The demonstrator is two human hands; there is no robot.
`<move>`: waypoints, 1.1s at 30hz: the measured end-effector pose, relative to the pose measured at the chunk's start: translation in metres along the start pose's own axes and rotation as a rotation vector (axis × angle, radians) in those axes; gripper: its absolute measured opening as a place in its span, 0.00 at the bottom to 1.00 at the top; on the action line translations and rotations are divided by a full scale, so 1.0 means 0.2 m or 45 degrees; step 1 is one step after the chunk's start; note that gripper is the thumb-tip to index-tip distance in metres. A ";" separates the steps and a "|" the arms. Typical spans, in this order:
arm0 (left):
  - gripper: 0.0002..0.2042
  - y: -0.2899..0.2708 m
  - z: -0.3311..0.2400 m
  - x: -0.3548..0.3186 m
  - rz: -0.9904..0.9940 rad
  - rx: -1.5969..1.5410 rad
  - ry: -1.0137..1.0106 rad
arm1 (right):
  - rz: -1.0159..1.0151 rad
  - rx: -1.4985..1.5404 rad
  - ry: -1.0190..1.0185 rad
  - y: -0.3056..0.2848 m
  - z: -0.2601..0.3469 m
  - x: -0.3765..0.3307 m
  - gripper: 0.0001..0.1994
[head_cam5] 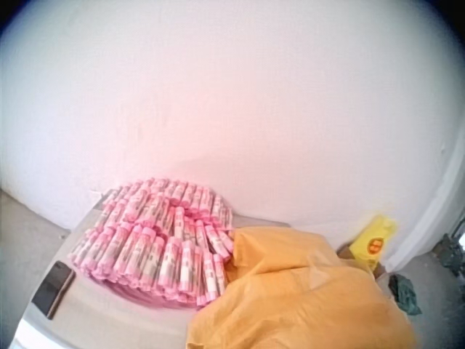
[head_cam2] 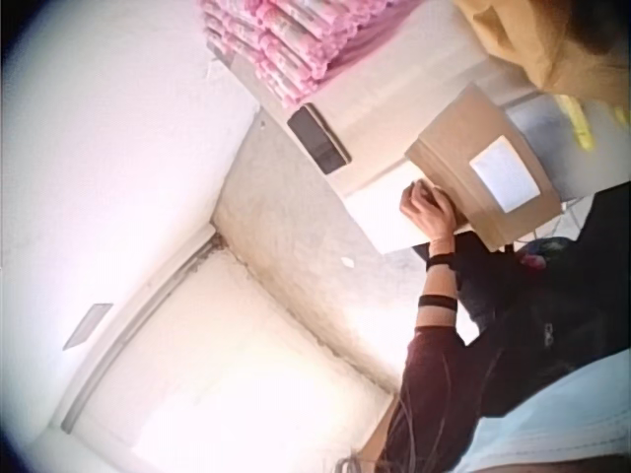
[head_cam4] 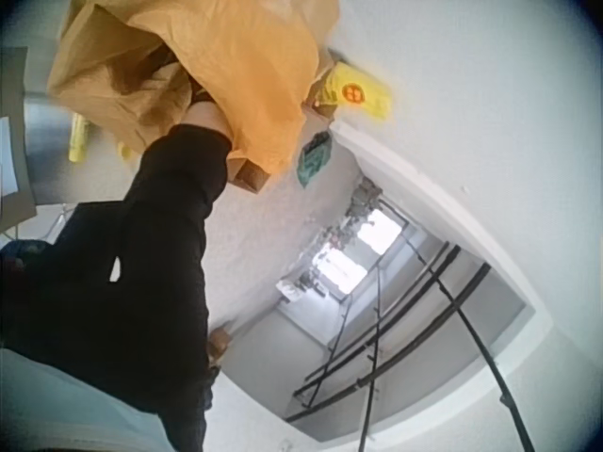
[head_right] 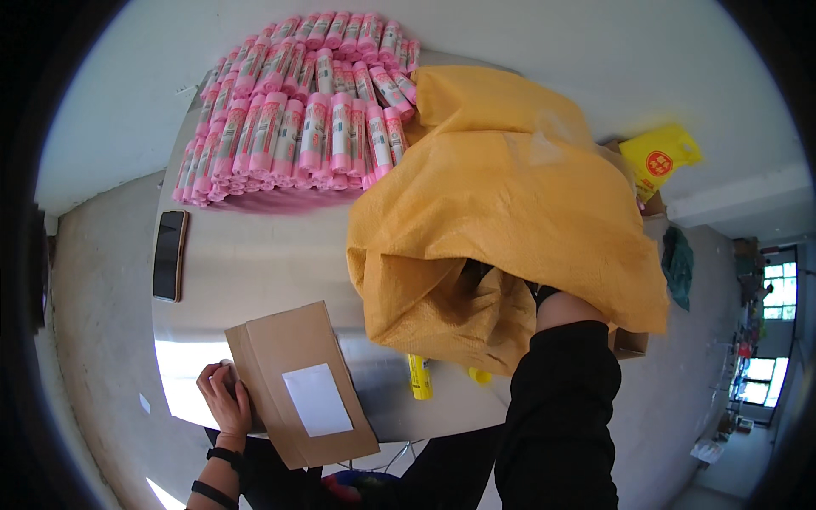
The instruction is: The person is applying labels and stickers to pink canisters at a metal workstation.
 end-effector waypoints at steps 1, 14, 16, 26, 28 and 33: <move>0.17 0.00 0.00 0.00 0.002 -0.003 0.001 | -0.003 0.011 0.008 -0.02 0.00 -0.01 0.12; 0.18 -0.05 -0.07 0.00 -0.038 -0.153 0.094 | -0.095 0.112 0.102 -0.49 0.08 -0.25 0.12; 0.18 -0.05 -0.06 0.01 -0.028 -0.184 0.112 | -0.114 0.120 0.126 -0.57 0.05 -0.29 0.12; 0.11 -0.37 -0.17 -0.13 -0.190 -0.734 -0.135 | 0.644 1.727 0.821 -0.68 1.11 -1.16 0.22; 0.09 -0.31 -0.38 -0.21 0.244 -1.275 -0.330 | 0.764 2.099 1.044 -0.59 1.28 -1.29 0.21; 0.15 -0.17 -0.85 -0.45 1.110 -2.044 -0.506 | 1.218 2.495 1.356 -0.35 1.58 -1.59 0.21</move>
Point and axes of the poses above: each hand's wrist, its own x-axis towards the middle knuckle, its own y-axis out of the palm, z = x × y, the point moved 9 cm from there along x, towards the middle knuckle, and after that the axes turned 4 degrees about -y, right-handed, at the moved point
